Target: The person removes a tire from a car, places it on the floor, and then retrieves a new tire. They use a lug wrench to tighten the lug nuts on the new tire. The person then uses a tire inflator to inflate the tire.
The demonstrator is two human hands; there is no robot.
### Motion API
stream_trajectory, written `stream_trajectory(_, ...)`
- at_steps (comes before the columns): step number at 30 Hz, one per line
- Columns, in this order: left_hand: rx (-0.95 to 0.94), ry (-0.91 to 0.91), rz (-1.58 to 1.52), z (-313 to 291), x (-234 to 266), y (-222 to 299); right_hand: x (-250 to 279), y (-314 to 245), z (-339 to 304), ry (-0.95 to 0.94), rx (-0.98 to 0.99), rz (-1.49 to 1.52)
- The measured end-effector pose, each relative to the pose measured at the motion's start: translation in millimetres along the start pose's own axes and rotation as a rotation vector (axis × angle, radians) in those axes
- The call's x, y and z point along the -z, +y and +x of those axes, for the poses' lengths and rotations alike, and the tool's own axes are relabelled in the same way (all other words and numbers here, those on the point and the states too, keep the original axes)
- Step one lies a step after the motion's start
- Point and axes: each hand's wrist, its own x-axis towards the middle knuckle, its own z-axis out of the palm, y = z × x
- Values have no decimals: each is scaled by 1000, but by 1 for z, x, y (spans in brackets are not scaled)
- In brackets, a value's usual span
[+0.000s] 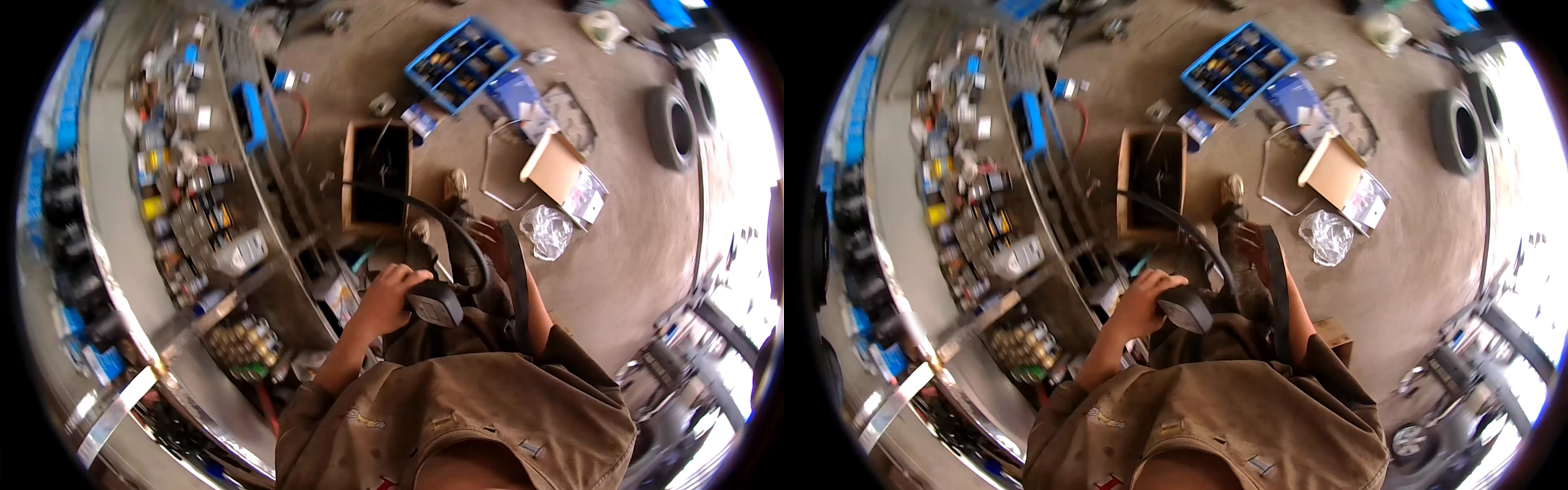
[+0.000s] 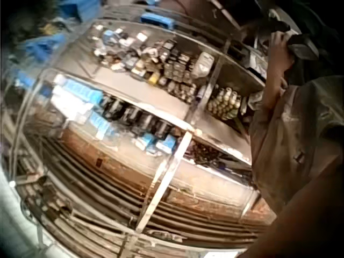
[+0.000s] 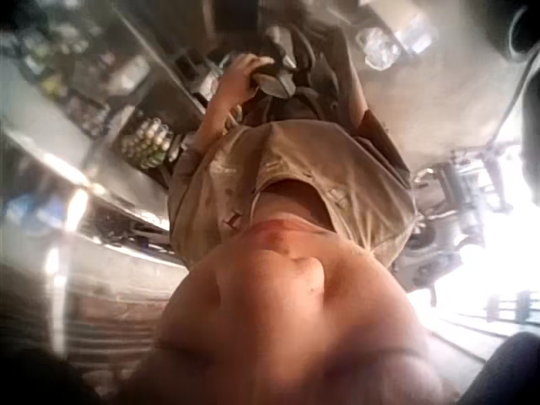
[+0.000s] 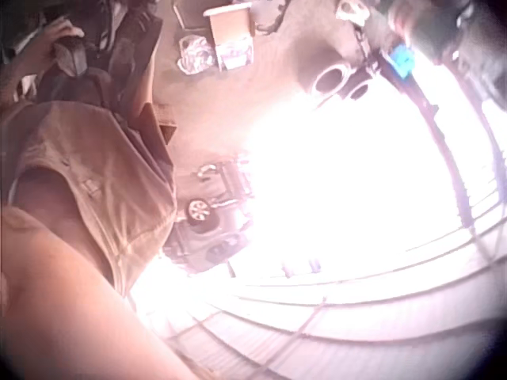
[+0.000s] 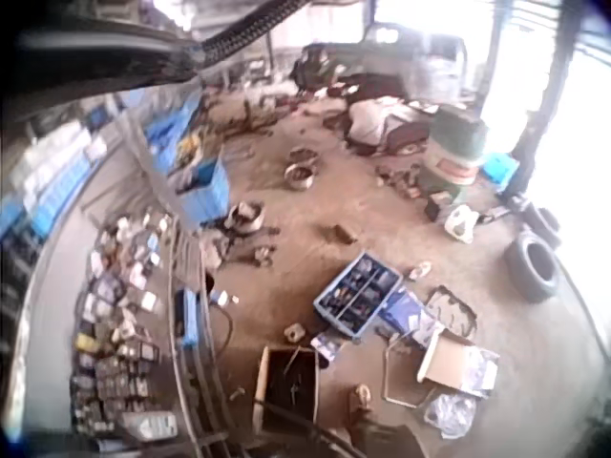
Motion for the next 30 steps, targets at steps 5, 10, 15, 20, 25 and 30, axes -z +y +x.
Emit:
stream_trajectory(5,-226,-598,452,51,-34,105,-39,-162,-110,-678,-114,633)
stream_trajectory(10,-215,-898,275,87,-106,188,117,-215,-231,-334,254,975)
stream_trajectory(15,-104,-1066,472,171,-261,280,395,-124,-442,5,667,1449)
stream_trajectory(20,-499,-1157,673,241,-451,406,644,18,-636,262,1415,1696)
stream_trajectory(25,-377,-1386,761,242,-626,578,747,129,-746,1136,1582,2049)
stream_trajectory(30,-622,-1276,811,324,-843,671,860,209,-781,1383,1613,2355)
